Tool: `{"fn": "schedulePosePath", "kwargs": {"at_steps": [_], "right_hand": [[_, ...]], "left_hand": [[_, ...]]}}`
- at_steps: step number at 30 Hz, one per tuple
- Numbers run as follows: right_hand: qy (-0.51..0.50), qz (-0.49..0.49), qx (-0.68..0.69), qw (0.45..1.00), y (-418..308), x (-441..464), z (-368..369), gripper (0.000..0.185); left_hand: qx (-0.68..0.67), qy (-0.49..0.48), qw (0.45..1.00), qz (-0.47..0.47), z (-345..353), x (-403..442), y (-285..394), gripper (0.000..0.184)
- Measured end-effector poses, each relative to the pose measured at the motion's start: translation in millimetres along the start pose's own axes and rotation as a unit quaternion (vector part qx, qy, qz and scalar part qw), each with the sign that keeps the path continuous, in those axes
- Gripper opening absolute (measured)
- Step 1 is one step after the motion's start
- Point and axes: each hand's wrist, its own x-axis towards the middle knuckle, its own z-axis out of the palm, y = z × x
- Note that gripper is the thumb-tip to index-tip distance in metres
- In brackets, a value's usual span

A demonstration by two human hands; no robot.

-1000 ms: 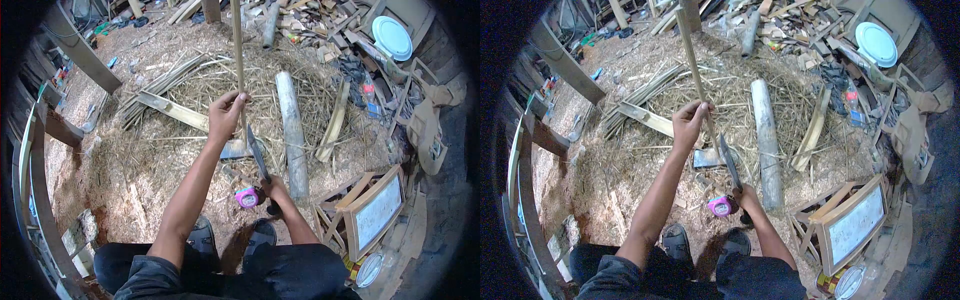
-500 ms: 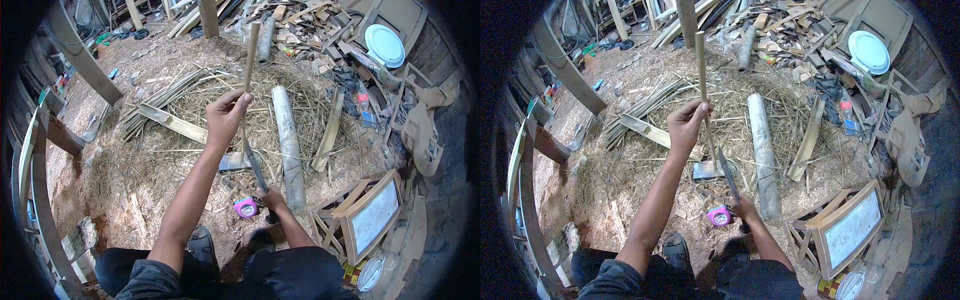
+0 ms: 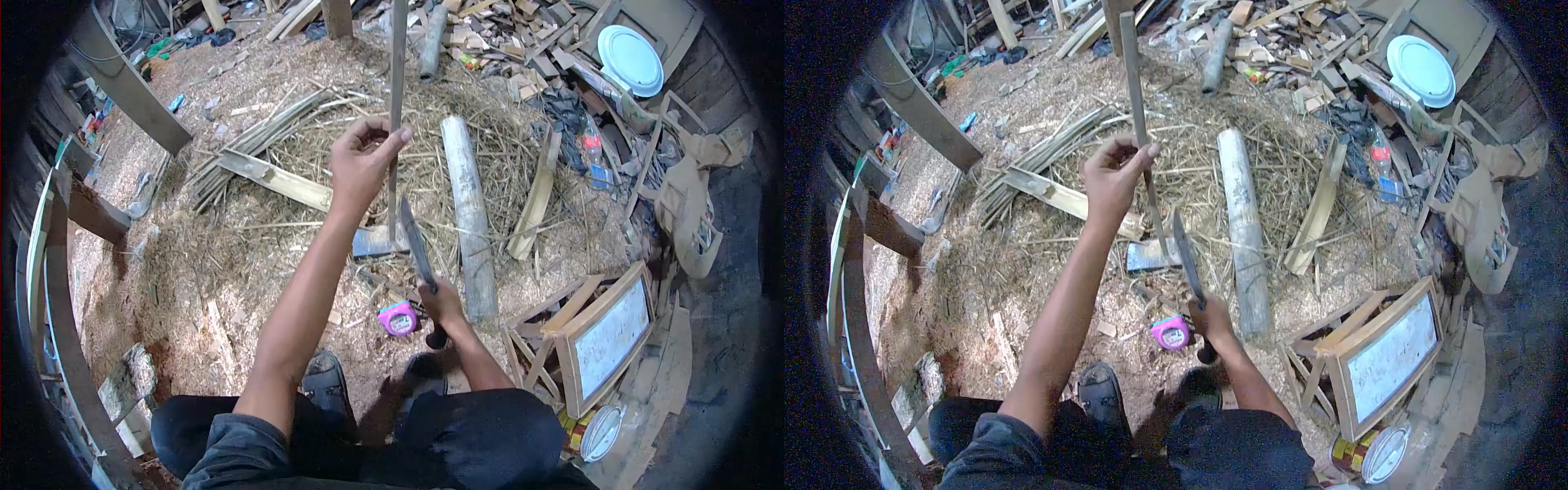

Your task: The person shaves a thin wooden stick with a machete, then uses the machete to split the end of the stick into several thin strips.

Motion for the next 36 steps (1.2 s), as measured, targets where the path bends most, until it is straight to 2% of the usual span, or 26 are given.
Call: {"fn": "schedulePosePath", "kwargs": {"at_steps": [1, 3, 5, 8, 10, 11, 13, 15, 18, 20, 23, 24, 30, 33, 35, 36], "right_hand": [[0.015, 0.004, -0.074, 0.997, -11, 0, -2, 0.032], [0.074, -0.085, 0.011, 0.994, -28, -8, -6, 0.027], [0.104, -0.094, -0.013, 0.99, -35, -8, -7, 0.025], [0.151, -0.1, -0.055, 0.982, -61, -7, -20, 0.022], [0.173, -0.085, -0.069, 0.979, -85, -13, -33, 0.022], [0.174, -0.081, -0.07, 0.979, -98, -17, -39, 0.022], [0.195, -0.101, 0.014, 0.976, -113, -22, -47, 0.022], [0.18, -0.1, 0.011, 0.979, -107, -17, -51, 0.022], [0.157, -0.085, -0.016, 0.984, -94, -7, -45, 0.025], [0.148, -0.079, -0.042, 0.985, -87, -3, -38, 0.028], [0.122, -0.05, -0.081, 0.988, -63, 2, -22, 0.035], [0.133, -0.056, -0.104, 0.984, -57, 2, -17, 0.036], [0.139, -0.026, -0.135, 0.981, -50, 21, -16, 0.041], [0.1, 0.002, -0.071, 0.992, -67, 36, -26, 0.048], [0.142, -0.113, -0.142, 0.973, -56, 54, -21, 0.05], [0.128, -0.088, -0.166, 0.974, -44, 66, -15, 0.057]], "left_hand": [[-0.001, 0.001, 1.0, -0.009, -1, -2, -9, 0.016], [0.005, -0.056, 0.998, -0.03, -3, -11, -26, 0.018], [0.08, -0.13, 0.983, -0.1, -14, -24, -51, 0.024], [0.075, -0.162, 0.983, -0.049, -21, -46, -93, 0.029], [0.032, -0.116, 0.991, -0.063, -23, -56, -98, 0.027], [0.055, -0.109, 0.992, -0.042, -25, -57, -97, 0.027], [0.064, -0.054, 0.994, -0.073, -21, -57, -78, 0.026], [0.04, -0.013, 0.997, -0.068, -20, -52, -75, 0.026], [0.016, -0.008, 0.991, -0.131, -28, -53, -76, 0.027], [0.124, -0.005, 0.989, -0.082, -33, -59, -91, 0.028], [0.17, -0.013, 0.98, -0.105, -43, -75, -108, 0.033], [0.191, -0.015, 0.979, -0.073, -46, -80, -116, 0.033], [0.14, -0.017, 0.975, -0.17, -55, -98, -125, 0.03], [0.114, -0.021, 0.973, -0.198, -56, -102, -124, 0.029], [0.142, -0.015, 0.968, -0.205, -58, -103, -131, 0.03], [0.16, -0.013, 0.961, -0.224, -58, -104, -127, 0.031]]}}
